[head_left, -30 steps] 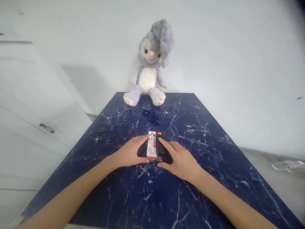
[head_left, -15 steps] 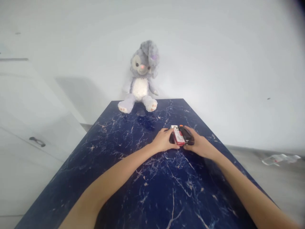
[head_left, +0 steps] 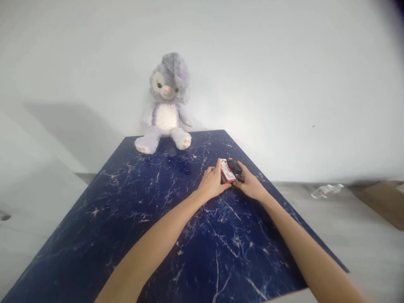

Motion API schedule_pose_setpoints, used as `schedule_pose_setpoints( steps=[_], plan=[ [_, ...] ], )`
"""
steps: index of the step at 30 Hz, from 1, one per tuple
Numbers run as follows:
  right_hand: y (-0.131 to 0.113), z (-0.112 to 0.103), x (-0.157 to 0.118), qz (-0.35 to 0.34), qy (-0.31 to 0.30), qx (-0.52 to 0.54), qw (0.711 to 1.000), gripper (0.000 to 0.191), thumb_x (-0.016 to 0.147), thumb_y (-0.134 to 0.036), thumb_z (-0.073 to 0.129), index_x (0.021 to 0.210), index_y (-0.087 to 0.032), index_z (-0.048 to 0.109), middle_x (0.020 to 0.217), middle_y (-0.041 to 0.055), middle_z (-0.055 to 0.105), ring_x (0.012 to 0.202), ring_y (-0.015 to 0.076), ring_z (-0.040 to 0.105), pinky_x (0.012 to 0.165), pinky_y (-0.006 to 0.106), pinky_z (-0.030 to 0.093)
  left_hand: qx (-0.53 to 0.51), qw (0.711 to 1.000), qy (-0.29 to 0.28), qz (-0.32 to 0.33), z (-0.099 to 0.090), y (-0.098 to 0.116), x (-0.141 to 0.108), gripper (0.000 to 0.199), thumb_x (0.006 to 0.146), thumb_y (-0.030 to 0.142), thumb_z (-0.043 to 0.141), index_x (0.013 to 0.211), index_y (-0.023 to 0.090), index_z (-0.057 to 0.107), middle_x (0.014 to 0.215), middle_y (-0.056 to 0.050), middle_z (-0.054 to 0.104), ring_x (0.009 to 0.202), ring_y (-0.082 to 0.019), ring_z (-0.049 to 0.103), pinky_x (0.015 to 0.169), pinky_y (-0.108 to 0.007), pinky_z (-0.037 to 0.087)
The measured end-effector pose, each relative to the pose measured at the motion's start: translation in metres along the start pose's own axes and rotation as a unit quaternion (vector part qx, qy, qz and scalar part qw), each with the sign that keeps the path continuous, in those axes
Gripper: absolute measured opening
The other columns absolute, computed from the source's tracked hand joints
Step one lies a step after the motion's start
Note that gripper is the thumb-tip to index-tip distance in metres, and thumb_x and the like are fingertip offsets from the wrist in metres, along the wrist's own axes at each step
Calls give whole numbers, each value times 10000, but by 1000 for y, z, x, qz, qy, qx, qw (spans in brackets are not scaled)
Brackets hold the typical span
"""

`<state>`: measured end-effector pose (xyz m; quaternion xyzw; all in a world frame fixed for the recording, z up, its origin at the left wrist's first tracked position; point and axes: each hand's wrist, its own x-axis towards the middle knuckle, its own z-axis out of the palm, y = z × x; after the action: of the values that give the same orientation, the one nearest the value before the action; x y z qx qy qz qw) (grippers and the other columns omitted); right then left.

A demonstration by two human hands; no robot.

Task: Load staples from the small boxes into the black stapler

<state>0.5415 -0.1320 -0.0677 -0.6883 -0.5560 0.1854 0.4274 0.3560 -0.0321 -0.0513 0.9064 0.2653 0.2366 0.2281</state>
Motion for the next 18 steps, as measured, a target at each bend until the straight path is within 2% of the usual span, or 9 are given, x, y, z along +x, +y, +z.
schedule_pose_setpoints(
  steps=[5, 9, 12, 15, 18],
  plan=[
    [-7, -3, 0, 7, -21, 16, 1000, 869, 823, -193, 589, 1601, -194, 203, 1350, 115, 660, 1198, 256, 669, 1088, 466, 485, -76, 994, 49, -60, 15, 20, -7, 951, 866, 232, 661, 1608, 142, 72, 1261, -172, 682, 1163, -312, 622, 986, -419, 478],
    [-2, -5, 0, 4, 2, -24, 1000, 864, 807, -200, 598, 1593, -194, 239, 1333, 125, 668, 1179, 289, 675, 1074, 484, 490, -134, 983, 65, -105, 23, 27, 0, 854, 870, 250, 695, 1579, 235, 220, 1214, -132, 713, 1081, -282, 687, 940, -400, 514],
    [4, -7, 3, 36, 41, -44, 998, 869, 780, -174, 561, 1590, -168, 245, 1305, 140, 680, 1146, 307, 686, 1043, 493, 504, -152, 981, 51, -110, 26, 29, 11, 802, 857, 271, 721, 1542, 261, 305, 1210, -118, 718, 1091, -284, 692, 962, -419, 517],
    [8, -10, 5, 83, 83, -52, 992, 873, 754, -155, 517, 1587, -166, 254, 1268, 133, 698, 1139, 310, 683, 1029, 498, 506, -156, 984, 16, -81, 30, 37, 20, 890, 796, 297, 775, 1548, 248, 300, 1294, -151, 676, 1176, -321, 653, 1016, -464, 497],
    [7, -12, 6, 116, 104, -64, 986, 898, 722, -159, 523, 1584, -162, 267, 1288, 144, 681, 1181, 334, 655, 1047, 514, 485, -152, 988, 4, -41, 32, 49, 18, 1039, 729, 346, 828, 1577, 226, 239, 1475, -207, 524, 1346, -369, 524, 1106, -506, 433]
  ],
)
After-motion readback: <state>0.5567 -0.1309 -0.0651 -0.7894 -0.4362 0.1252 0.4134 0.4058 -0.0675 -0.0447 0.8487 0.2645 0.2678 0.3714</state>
